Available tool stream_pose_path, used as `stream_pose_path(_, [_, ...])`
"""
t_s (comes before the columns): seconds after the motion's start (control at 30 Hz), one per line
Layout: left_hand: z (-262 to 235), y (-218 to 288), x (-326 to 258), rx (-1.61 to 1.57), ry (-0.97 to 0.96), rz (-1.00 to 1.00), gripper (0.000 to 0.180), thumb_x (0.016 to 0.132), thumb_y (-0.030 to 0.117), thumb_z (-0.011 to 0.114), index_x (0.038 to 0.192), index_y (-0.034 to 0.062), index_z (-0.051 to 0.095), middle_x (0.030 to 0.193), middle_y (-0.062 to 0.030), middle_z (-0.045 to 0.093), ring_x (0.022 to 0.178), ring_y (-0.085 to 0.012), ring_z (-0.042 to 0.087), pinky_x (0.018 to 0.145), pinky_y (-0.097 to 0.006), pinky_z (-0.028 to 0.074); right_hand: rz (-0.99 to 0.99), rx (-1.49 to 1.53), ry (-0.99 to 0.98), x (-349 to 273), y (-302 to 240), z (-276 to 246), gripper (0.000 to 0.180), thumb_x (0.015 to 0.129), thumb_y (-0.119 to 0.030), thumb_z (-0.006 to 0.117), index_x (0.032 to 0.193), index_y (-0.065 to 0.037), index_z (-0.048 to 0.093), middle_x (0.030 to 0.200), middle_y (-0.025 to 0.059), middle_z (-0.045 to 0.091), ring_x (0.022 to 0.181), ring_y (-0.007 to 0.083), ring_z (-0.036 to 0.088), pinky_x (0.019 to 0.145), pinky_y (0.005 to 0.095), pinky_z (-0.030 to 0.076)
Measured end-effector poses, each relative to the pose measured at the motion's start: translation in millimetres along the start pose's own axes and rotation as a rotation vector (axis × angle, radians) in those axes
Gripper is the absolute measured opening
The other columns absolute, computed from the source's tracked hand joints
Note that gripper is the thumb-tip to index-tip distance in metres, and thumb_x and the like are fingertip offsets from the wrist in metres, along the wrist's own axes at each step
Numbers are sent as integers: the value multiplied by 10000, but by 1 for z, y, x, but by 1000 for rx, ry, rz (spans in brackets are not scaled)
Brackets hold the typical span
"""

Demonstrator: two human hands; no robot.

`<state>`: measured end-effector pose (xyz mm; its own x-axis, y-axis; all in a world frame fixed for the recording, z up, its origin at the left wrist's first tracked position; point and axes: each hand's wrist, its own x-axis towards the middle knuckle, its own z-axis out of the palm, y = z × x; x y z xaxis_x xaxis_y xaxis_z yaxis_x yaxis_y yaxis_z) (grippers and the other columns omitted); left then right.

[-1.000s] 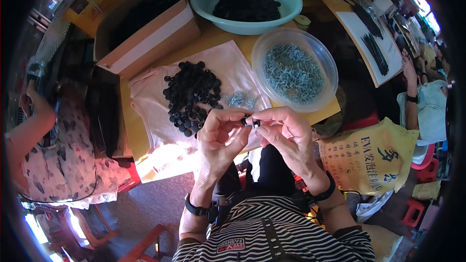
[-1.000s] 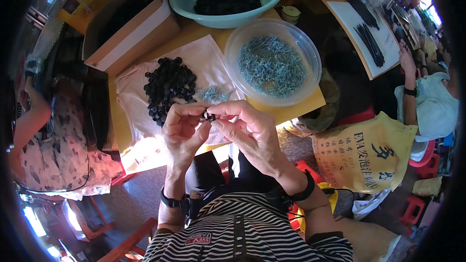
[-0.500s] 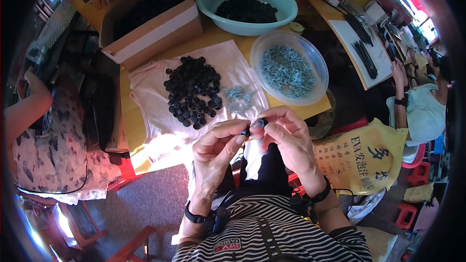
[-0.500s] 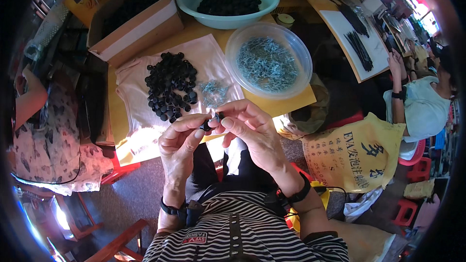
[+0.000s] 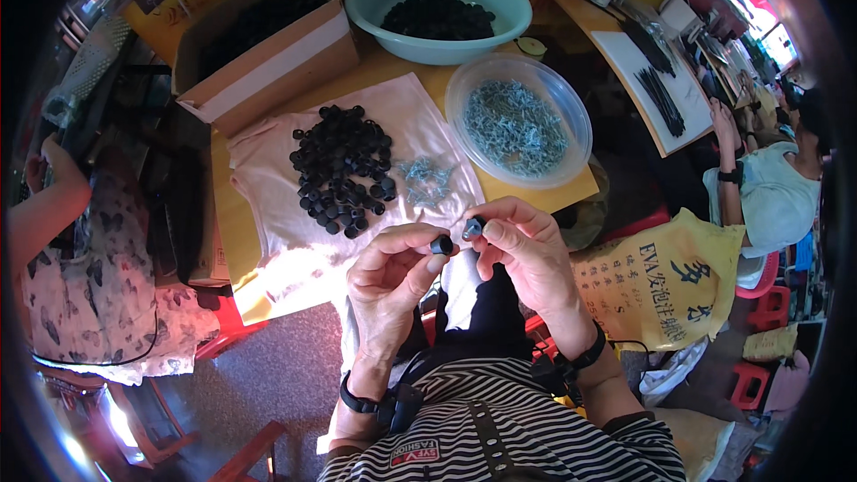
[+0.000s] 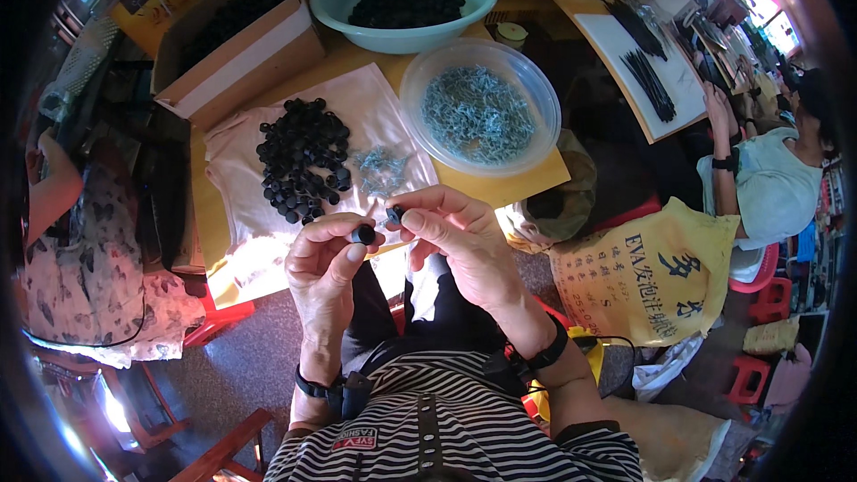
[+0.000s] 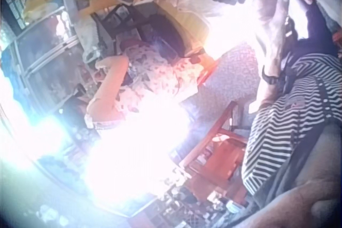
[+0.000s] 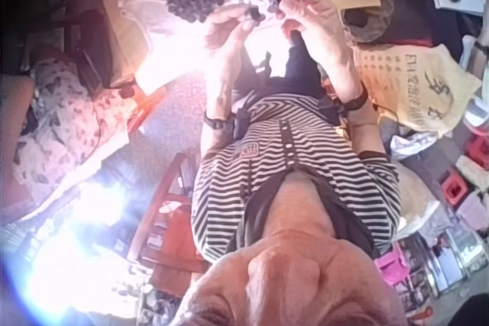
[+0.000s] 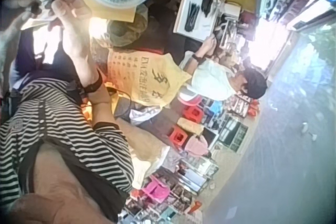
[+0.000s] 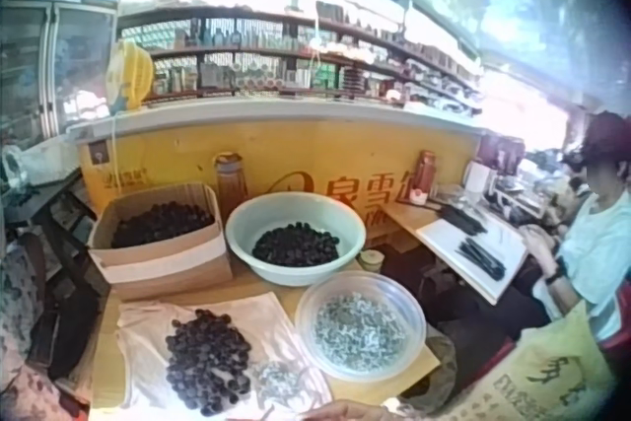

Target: The person is assembling small black plastic components by manually inserting small blue pins into them.

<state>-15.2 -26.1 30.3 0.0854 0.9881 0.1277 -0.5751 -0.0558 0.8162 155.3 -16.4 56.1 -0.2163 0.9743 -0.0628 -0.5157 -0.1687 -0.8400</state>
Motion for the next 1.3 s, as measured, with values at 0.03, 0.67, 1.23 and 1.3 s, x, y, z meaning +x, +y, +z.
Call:
stream_pose_path(0.03, [0, 0, 0, -5, 0, -9, 239, 817, -58, 662, 1046, -17, 607, 1092, -116, 616, 947, -152, 622, 838, -261, 502, 10, 0, -2, 0, 0, 0, 217, 907, -125, 603, 1091, -10, 617, 920, 74, 672, 782, 100, 620, 581, 218, 510])
stream_pose_path(0.67, [-2, -15, 2, 11, 39, 96, 276, 766, -95, 686, 1017, -13, 604, 1108, -164, 603, 994, -193, 609, 878, -298, 507, -239, -635, 9, -4, -9, 10, 207, 895, -24, 593, 1087, 55, 602, 1052, 133, 645, 917, 151, 639, 746, 254, 561])
stream_pose_path(1.23, [-3, -18, 8, 94, 22, 128, 262, 770, -91, 686, 1013, -18, 619, 1103, -163, 612, 1045, -222, 592, 909, -325, 490, -276, -628, 33, 4, -5, 10, 212, 877, -14, 616, 1064, 78, 578, 1011, 135, 639, 858, 152, 649, 703, 264, 580])
stream_pose_path(1.3, [-4, -18, 9, 120, 10, 138, 258, 770, -92, 686, 1010, -22, 623, 1106, -162, 611, 1046, -222, 591, 910, -322, 489, -313, -675, 28, 5, -4, 11, 213, 868, -4, 622, 1063, 74, 583, 1008, 139, 642, 852, 154, 651, 702, 265, 578])
